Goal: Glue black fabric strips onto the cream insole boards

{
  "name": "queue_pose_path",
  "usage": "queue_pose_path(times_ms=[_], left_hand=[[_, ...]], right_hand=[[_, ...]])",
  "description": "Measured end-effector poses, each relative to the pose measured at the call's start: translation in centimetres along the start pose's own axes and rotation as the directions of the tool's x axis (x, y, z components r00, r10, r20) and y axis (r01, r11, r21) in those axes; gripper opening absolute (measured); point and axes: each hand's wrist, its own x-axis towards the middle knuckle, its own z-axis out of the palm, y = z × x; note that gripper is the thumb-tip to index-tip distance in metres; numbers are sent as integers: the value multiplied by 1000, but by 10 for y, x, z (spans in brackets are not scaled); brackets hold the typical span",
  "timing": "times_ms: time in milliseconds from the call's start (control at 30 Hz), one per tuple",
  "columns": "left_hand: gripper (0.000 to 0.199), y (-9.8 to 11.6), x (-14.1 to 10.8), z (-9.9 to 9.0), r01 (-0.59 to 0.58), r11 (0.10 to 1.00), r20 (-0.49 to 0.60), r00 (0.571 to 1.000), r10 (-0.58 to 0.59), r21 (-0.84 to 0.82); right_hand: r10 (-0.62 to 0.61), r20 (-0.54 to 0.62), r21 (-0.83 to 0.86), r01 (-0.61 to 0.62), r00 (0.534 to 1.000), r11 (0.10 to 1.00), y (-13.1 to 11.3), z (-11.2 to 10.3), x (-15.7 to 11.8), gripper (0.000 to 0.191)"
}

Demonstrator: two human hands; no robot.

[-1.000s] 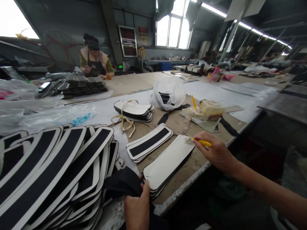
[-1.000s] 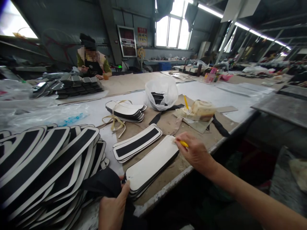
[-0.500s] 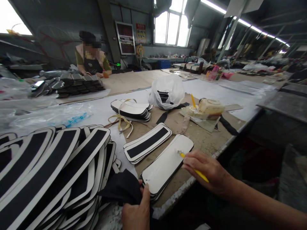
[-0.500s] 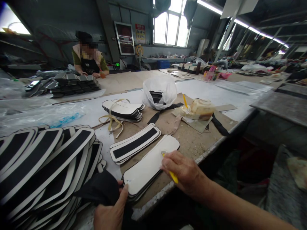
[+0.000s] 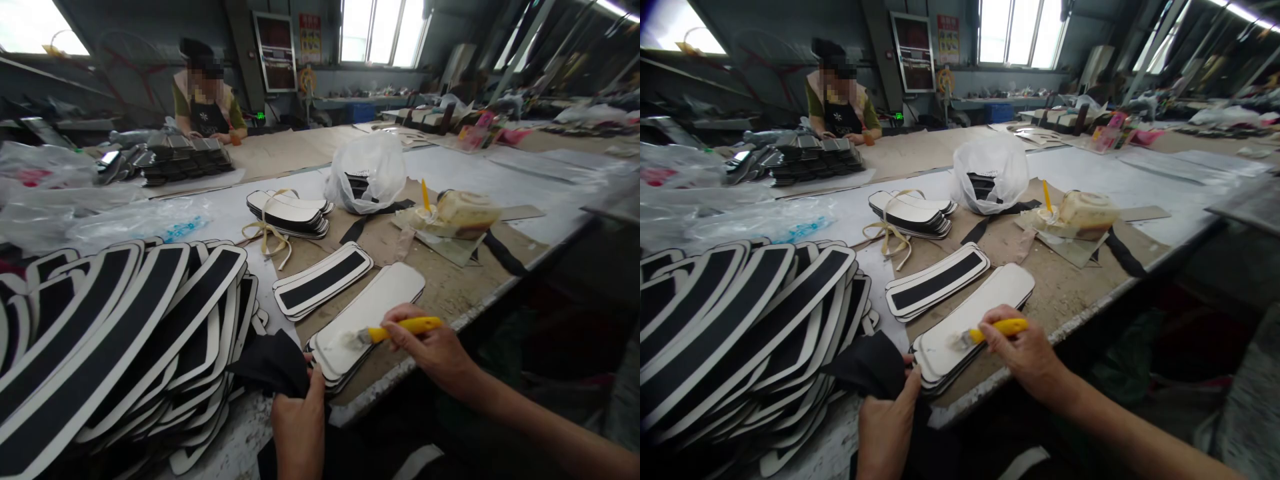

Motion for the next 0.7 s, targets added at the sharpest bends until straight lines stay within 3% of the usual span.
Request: queue_pose_path(times_ms=[100,267,400,500,567,600,700], left_hand=[[33,2,-1,0,-24,999,-5,1000,23,-22],[41,14,-6,-9,23,998,-28,999,-24,-54],[41,18,-16,-18,32,999,-51,998,-34,-22],[40,16,-22,-19,14,1000,-45,999,-13,24],[38,12,-24,-17,-3,997,-50,999,7,77],[37,10,-24,-16,-19,994,-54,998,25,106],[31,4,-24,-12,-85,983,-73,993,98,162]], right_hand=[[-129,-166,-245,86,978,966,8,-26,7,18],[-249,-147,-383,177,957,907,-7,-58,7,22],[-191,-278,-489,33,941,871,-5,-91,29,30],[-207,-259,-646,-10,943,763,20,-120,66,32],[-123,-211,-655,-47,970,754,44,-134,94,30],[-14,-184,-635,-108,983,765,57,-138,107,29],[159,-191,-595,-243,969,766,93,-141,137,31]])
